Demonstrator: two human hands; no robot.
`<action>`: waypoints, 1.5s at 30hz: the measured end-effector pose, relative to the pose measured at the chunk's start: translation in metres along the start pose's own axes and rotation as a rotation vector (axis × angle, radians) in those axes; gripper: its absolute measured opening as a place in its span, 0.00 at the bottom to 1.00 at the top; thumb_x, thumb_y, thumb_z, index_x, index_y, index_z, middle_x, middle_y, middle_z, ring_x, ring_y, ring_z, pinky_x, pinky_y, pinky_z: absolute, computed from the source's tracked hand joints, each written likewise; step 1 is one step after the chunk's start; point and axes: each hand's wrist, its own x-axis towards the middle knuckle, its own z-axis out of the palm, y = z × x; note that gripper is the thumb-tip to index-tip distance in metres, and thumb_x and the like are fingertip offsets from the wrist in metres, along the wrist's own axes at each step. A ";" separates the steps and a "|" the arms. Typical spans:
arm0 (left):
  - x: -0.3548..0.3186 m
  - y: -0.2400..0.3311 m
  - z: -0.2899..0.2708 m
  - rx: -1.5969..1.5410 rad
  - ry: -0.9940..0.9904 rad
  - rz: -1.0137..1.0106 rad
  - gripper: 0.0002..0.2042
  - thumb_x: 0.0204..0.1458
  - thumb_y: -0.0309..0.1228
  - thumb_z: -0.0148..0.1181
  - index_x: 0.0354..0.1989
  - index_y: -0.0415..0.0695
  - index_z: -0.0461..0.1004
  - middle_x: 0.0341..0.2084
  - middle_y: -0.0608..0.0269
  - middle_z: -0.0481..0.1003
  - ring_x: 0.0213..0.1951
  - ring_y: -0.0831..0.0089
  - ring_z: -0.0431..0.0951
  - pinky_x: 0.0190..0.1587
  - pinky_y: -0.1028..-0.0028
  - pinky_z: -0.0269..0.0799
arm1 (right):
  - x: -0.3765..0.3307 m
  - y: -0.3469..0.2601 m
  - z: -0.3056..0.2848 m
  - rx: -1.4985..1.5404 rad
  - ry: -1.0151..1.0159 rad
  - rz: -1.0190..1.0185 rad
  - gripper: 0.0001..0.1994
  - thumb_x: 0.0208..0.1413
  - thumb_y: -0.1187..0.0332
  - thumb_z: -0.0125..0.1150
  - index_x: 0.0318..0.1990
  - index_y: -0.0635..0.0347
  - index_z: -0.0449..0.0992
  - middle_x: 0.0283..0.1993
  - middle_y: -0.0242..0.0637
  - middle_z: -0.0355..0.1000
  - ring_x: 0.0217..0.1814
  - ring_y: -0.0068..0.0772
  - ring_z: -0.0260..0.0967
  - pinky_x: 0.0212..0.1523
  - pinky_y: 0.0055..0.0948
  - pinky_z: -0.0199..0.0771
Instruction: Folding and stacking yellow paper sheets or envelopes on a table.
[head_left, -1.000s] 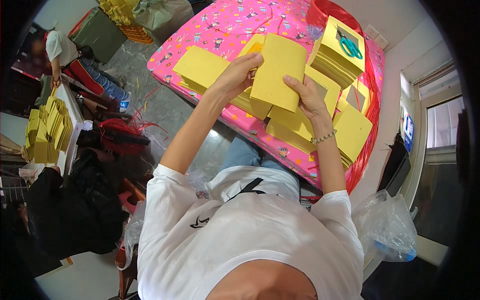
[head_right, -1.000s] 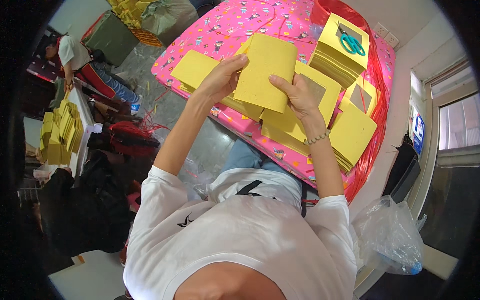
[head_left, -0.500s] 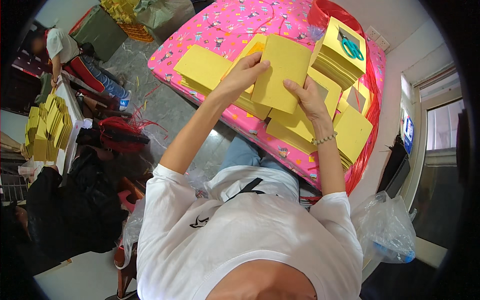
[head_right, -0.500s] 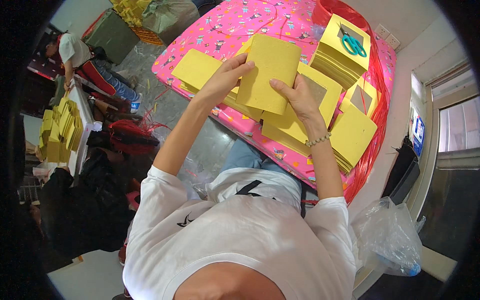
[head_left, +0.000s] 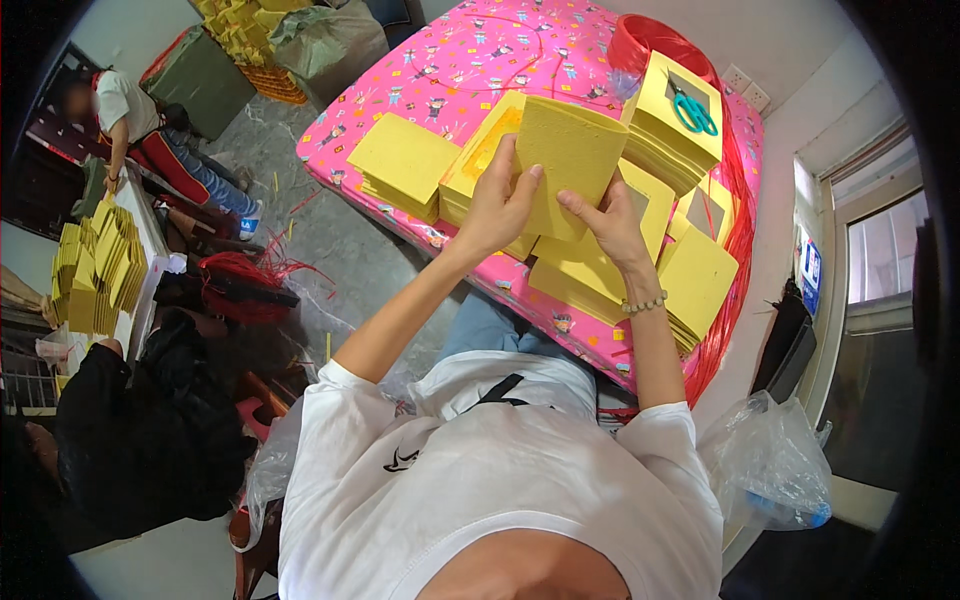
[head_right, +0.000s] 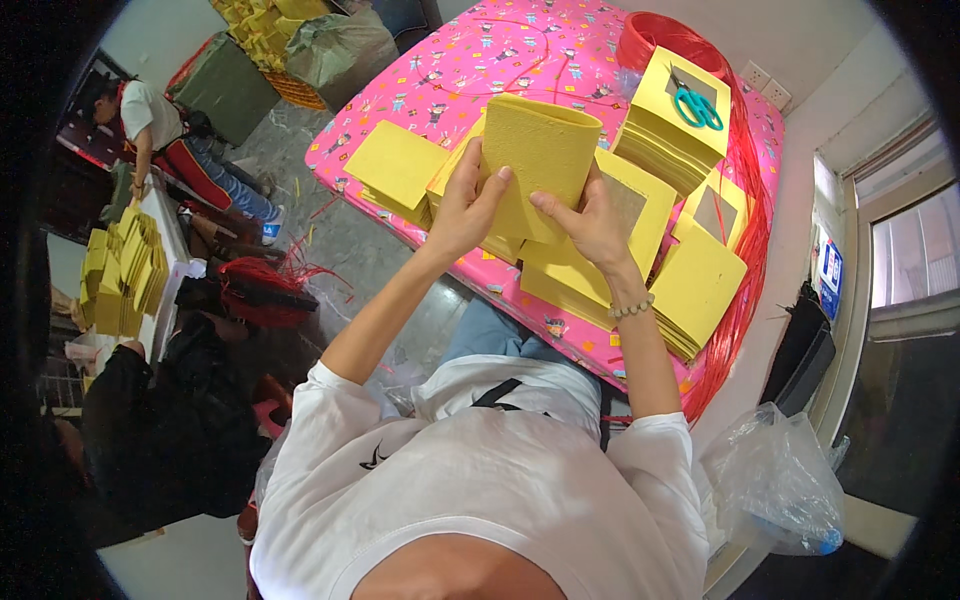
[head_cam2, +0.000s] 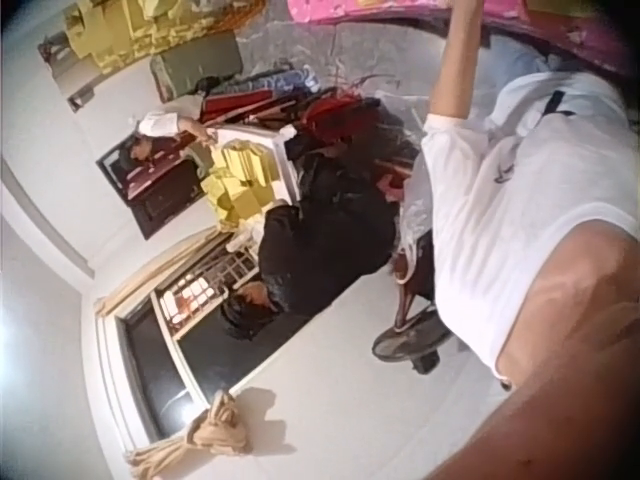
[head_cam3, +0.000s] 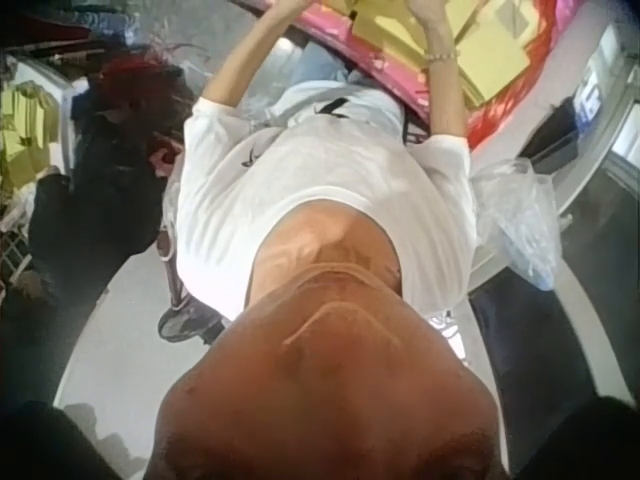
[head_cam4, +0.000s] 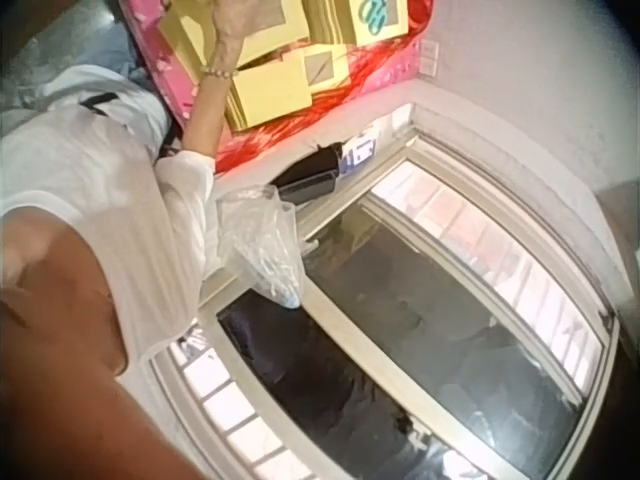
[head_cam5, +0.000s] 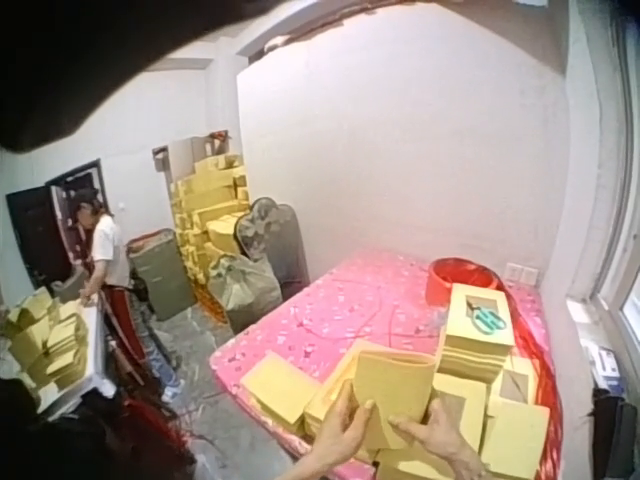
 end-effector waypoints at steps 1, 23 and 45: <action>-0.001 0.001 0.003 -0.033 0.032 0.024 0.14 0.58 0.25 0.47 0.52 0.38 0.59 0.41 0.53 0.71 0.44 0.73 0.71 0.46 0.73 0.67 | 0.000 -0.001 0.002 0.009 0.001 -0.024 0.31 0.50 0.75 0.64 0.60 0.63 0.56 0.54 0.39 0.66 0.55 0.28 0.65 0.54 0.28 0.67; -0.016 -0.005 -0.002 0.078 0.160 0.074 0.10 0.59 0.28 0.48 0.45 0.38 0.59 0.31 0.53 0.71 0.33 0.72 0.73 0.35 0.71 0.69 | -0.012 -0.002 0.028 0.107 0.215 -0.050 0.15 0.56 0.68 0.60 0.49 0.64 0.72 0.42 0.33 0.74 0.41 0.18 0.70 0.41 0.20 0.71; -0.032 0.001 -0.019 -0.132 0.149 -0.064 0.12 0.60 0.25 0.45 0.51 0.37 0.59 0.43 0.58 0.69 0.47 0.77 0.67 0.50 0.75 0.63 | 0.000 -0.007 0.023 0.075 0.185 -0.043 0.11 0.58 0.67 0.59 0.41 0.67 0.76 0.34 0.29 0.74 0.33 0.11 0.66 0.32 0.14 0.65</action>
